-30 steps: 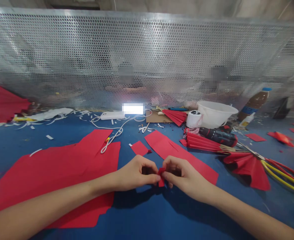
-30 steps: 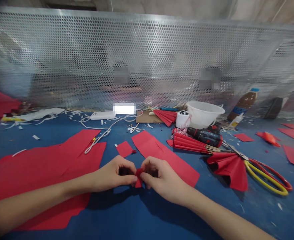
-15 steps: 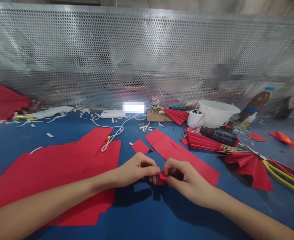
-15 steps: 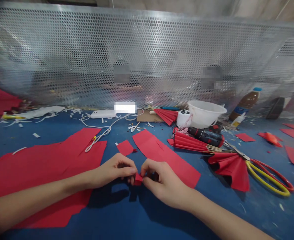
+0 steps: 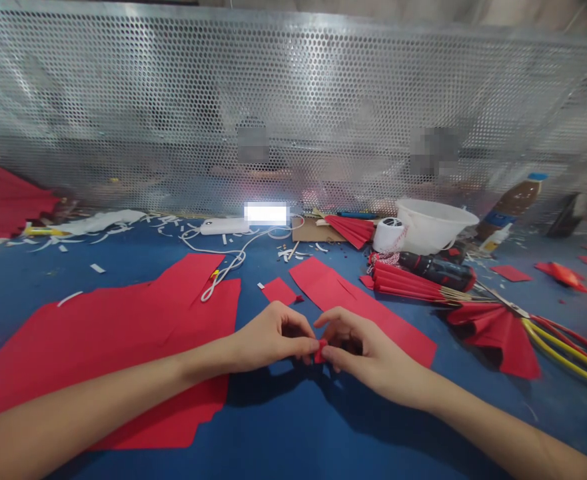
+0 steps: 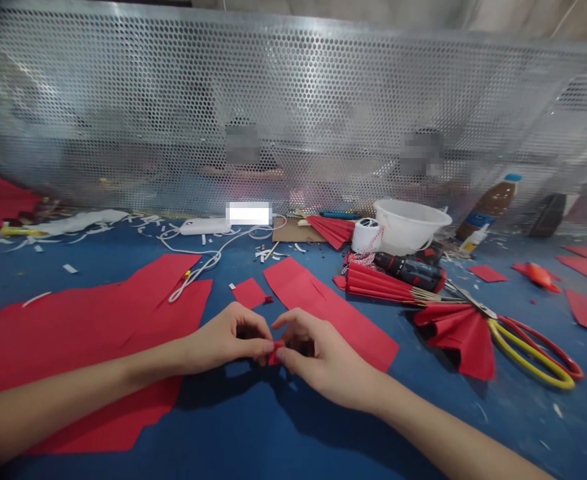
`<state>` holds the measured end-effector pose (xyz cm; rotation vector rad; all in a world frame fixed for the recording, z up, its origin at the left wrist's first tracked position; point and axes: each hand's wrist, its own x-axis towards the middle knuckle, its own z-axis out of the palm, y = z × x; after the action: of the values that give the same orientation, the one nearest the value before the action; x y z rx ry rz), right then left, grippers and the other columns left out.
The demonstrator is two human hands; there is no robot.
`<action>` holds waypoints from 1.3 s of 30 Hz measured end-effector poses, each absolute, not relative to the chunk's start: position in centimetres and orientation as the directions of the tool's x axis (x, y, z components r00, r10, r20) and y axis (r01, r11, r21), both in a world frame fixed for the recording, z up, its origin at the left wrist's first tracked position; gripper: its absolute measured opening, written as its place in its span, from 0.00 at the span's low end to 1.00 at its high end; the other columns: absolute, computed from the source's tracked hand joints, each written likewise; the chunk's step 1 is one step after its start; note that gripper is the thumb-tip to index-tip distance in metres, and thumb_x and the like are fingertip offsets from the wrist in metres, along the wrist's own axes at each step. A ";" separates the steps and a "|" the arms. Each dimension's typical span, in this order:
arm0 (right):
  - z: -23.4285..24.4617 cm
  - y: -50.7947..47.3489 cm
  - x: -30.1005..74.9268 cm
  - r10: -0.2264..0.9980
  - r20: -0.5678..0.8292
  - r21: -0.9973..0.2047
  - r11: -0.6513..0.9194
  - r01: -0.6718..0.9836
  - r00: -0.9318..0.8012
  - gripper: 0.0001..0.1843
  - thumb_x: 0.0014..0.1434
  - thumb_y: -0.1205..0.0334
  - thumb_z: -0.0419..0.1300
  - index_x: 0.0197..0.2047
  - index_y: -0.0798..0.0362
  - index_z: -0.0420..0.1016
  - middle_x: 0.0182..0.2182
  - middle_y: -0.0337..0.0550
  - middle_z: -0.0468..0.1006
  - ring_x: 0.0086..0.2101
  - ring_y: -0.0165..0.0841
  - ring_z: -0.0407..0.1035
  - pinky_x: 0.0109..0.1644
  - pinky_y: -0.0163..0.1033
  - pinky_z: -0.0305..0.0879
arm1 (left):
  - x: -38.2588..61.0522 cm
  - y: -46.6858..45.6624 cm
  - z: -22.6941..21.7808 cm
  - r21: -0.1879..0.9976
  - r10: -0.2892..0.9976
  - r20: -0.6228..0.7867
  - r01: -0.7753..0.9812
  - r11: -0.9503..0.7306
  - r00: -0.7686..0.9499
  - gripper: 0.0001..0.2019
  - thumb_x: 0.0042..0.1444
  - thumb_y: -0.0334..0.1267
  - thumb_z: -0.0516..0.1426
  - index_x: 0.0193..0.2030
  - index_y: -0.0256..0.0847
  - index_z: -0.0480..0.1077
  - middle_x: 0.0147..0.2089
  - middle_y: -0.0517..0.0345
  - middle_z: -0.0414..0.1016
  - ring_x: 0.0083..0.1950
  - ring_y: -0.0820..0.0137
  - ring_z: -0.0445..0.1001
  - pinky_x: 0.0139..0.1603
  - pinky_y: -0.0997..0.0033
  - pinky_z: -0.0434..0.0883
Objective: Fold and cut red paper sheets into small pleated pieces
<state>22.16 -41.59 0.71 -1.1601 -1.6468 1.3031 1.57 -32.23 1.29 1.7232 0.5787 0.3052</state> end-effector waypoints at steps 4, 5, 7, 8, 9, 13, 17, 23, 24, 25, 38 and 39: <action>0.5 -41.5 22.1 0.950 0.012 -0.975 0.080 0.206 -0.313 0.12 0.67 0.61 0.61 0.52 0.49 0.67 0.34 0.38 0.77 0.32 0.32 0.71 0.34 0.36 0.65 | 1.6 -32.2 1.2 0.962 0.527 -0.117 0.228 -0.151 0.842 0.09 0.58 0.39 0.63 0.33 0.33 0.81 0.27 0.56 0.78 0.29 0.73 0.73 0.33 0.77 0.67; 0.4 -41.5 22.1 0.951 0.013 -0.976 0.080 0.203 -0.308 0.12 0.66 0.61 0.61 0.52 0.49 0.67 0.34 0.38 0.77 0.31 0.31 0.71 0.33 0.36 0.65 | 1.6 -32.2 1.2 0.960 0.522 -0.120 0.232 -0.155 0.845 0.10 0.58 0.39 0.63 0.33 0.34 0.81 0.27 0.56 0.78 0.29 0.73 0.73 0.33 0.77 0.67; 0.4 -41.5 22.2 0.953 0.013 -0.978 0.075 0.193 -0.304 0.12 0.66 0.62 0.62 0.52 0.49 0.68 0.34 0.37 0.77 0.31 0.31 0.71 0.33 0.35 0.64 | 1.6 -32.2 1.2 0.957 0.508 -0.126 0.240 -0.166 0.852 0.10 0.59 0.40 0.63 0.33 0.34 0.81 0.27 0.56 0.78 0.29 0.73 0.73 0.32 0.77 0.67; 0.3 -41.5 22.2 0.953 0.014 -0.979 0.075 0.192 -0.302 0.12 0.65 0.62 0.62 0.52 0.49 0.68 0.34 0.37 0.76 0.31 0.30 0.70 0.33 0.35 0.64 | 1.6 -32.2 1.2 0.955 0.501 -0.126 0.242 -0.174 0.856 0.10 0.59 0.40 0.63 0.33 0.34 0.81 0.27 0.55 0.78 0.29 0.73 0.73 0.32 0.77 0.67; 0.3 -41.5 22.3 0.954 0.016 -0.978 0.077 0.193 -0.298 0.13 0.65 0.63 0.63 0.52 0.49 0.69 0.34 0.37 0.76 0.31 0.30 0.69 0.32 0.34 0.64 | 1.6 -32.2 1.3 0.953 0.496 -0.123 0.242 -0.183 0.860 0.10 0.59 0.39 0.63 0.33 0.34 0.81 0.27 0.56 0.79 0.29 0.73 0.73 0.32 0.77 0.67; 0.5 -41.5 22.2 0.965 0.012 -0.972 0.072 0.223 -0.262 0.14 0.64 0.62 0.64 0.53 0.50 0.71 0.35 0.38 0.78 0.29 0.28 0.67 0.31 0.32 0.61 | 1.5 -32.1 1.5 0.954 0.488 -0.110 0.231 -0.194 0.866 0.10 0.59 0.39 0.62 0.34 0.34 0.81 0.28 0.56 0.79 0.29 0.74 0.73 0.31 0.77 0.67; 1.2 -41.7 22.0 0.957 -0.065 -0.948 0.030 0.318 -0.284 0.10 0.67 0.58 0.61 0.41 0.55 0.80 0.28 0.41 0.80 0.28 0.29 0.71 0.31 0.32 0.63 | 1.5 -32.2 1.6 0.959 0.498 -0.113 0.226 -0.173 0.860 0.09 0.58 0.39 0.63 0.34 0.33 0.80 0.29 0.55 0.79 0.30 0.73 0.74 0.33 0.77 0.69; 1.7 -41.7 22.1 0.954 -0.101 -0.924 0.015 0.381 -0.283 0.14 0.67 0.56 0.60 0.36 0.56 0.82 0.24 0.40 0.79 0.25 0.28 0.70 0.27 0.30 0.60 | 1.5 -32.1 1.5 0.965 0.514 -0.093 0.204 -0.163 0.853 0.09 0.60 0.39 0.62 0.35 0.35 0.80 0.29 0.57 0.79 0.30 0.73 0.74 0.34 0.77 0.70; 1.7 -41.6 22.2 0.953 -0.104 -0.925 0.012 0.379 -0.284 0.15 0.67 0.55 0.60 0.36 0.56 0.82 0.24 0.40 0.78 0.24 0.27 0.69 0.26 0.30 0.59 | 1.5 -32.1 1.5 0.967 0.517 -0.093 0.202 -0.157 0.851 0.09 0.60 0.40 0.62 0.36 0.35 0.80 0.29 0.57 0.79 0.30 0.73 0.74 0.34 0.77 0.70; 1.7 -41.6 22.3 0.953 -0.106 -0.926 0.009 0.377 -0.283 0.15 0.68 0.54 0.60 0.36 0.56 0.81 0.23 0.39 0.77 0.24 0.27 0.68 0.25 0.30 0.58 | 1.4 -32.1 1.5 0.967 0.520 -0.097 0.203 -0.152 0.849 0.10 0.60 0.40 0.62 0.37 0.35 0.80 0.30 0.57 0.79 0.31 0.73 0.74 0.33 0.77 0.69; 1.9 -41.5 22.5 0.943 -0.115 -0.937 0.001 0.348 -0.313 0.14 0.68 0.58 0.59 0.34 0.57 0.79 0.22 0.37 0.74 0.23 0.26 0.66 0.26 0.30 0.59 | 1.4 -32.3 1.7 0.963 0.487 -0.137 0.231 -0.138 0.862 0.08 0.58 0.38 0.63 0.36 0.35 0.80 0.29 0.56 0.81 0.30 0.73 0.77 0.32 0.78 0.69; 2.0 -41.5 22.5 0.942 -0.115 -0.938 0.002 0.346 -0.315 0.14 0.68 0.58 0.59 0.34 0.57 0.79 0.22 0.37 0.74 0.23 0.26 0.66 0.26 0.30 0.59 | 1.4 -32.3 1.7 0.964 0.487 -0.137 0.229 -0.136 0.863 0.08 0.58 0.39 0.63 0.36 0.35 0.80 0.29 0.56 0.81 0.30 0.73 0.77 0.32 0.78 0.69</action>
<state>22.50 -41.53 1.98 -1.3336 -1.7019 1.3186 1.42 -32.27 1.74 1.7217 0.5534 0.2426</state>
